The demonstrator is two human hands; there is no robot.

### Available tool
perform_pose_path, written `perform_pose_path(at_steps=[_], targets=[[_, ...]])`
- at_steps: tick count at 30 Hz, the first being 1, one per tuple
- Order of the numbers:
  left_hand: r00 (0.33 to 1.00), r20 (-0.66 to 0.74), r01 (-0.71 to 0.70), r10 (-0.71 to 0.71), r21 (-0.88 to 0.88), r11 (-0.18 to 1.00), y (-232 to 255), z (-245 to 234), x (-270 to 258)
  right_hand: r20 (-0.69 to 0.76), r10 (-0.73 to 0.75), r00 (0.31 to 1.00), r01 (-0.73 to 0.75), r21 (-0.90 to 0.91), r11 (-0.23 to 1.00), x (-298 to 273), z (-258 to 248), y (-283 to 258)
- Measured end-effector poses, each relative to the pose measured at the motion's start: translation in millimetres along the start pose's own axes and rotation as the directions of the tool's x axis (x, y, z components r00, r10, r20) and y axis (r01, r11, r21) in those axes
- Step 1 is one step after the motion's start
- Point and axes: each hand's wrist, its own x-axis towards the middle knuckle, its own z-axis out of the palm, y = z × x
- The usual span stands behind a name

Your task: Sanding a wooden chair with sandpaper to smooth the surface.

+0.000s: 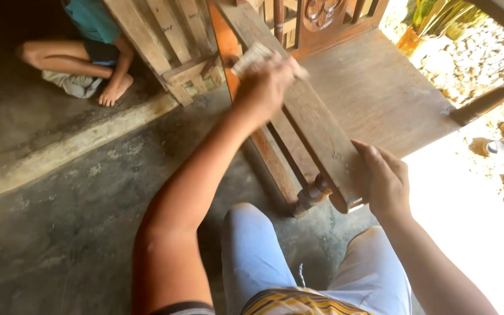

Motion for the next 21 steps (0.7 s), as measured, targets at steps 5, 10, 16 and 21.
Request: perform_pose_path(at_steps=[5, 10, 16, 21], targets=[[0.983, 0.083, -0.173, 0.161, 0.166, 0.971, 128, 7, -57, 0.012, 0.173, 0.985, -0.160, 0.446, 0.881, 16, -13, 49], [0.971, -0.026, -0.236, 0.237, 0.045, 0.971, 82, 11, -51, 0.164, 0.181, 0.970, -0.242, 0.561, 0.792, 6, -16, 50], [0.965, -0.141, -0.192, 0.220, 0.189, 0.963, 167, 20, -81, 0.212, 0.174, 0.961, -0.273, 0.667, 0.693, 8, -17, 84], [0.986, -0.048, -0.161, 0.159, -0.057, 0.985, 150, 13, -70, 0.121, 0.180, 0.976, -0.213, 0.686, 0.696, 13, -16, 89]])
